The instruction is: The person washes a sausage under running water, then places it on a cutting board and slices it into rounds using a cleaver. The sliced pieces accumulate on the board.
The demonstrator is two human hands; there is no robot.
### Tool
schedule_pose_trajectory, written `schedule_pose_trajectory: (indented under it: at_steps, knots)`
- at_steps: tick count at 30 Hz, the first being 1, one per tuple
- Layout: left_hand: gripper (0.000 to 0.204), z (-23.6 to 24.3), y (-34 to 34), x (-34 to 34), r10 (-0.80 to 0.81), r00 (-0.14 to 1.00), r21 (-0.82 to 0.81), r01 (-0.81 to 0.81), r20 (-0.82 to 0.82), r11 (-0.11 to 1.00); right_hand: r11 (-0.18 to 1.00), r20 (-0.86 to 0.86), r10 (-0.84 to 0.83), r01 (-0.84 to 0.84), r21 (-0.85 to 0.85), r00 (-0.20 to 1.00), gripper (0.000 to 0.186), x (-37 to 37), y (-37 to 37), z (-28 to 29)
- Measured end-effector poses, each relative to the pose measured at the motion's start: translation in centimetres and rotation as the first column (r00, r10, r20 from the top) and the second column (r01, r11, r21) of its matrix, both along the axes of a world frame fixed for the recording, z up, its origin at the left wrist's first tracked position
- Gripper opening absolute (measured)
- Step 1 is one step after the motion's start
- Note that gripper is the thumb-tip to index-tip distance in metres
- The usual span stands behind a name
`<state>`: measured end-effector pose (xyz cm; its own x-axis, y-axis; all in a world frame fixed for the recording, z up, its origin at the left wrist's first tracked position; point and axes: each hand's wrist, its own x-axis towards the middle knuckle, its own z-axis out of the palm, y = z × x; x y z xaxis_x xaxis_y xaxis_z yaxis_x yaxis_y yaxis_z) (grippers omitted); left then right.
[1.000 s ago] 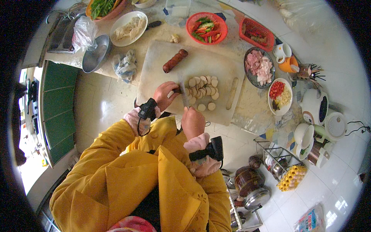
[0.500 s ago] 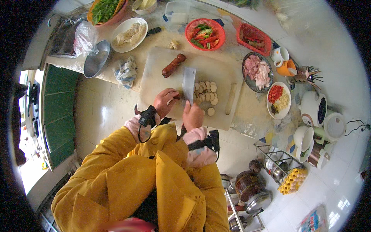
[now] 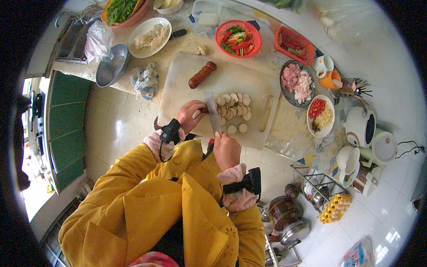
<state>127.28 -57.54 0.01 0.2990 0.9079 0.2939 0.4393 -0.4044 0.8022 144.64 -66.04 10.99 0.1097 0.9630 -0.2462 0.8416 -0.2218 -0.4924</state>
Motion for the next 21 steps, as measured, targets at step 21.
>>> schedule_pose_trajectory:
  at_steps: [21]
  knots:
    - [0.031,-0.6,-0.1,-0.3,0.002,1.0,-0.005,-0.002,-0.008,1.0,0.999,0.0,-0.027,0.027,-0.04,1.0,0.037,-3.4,2.0,-2.2]
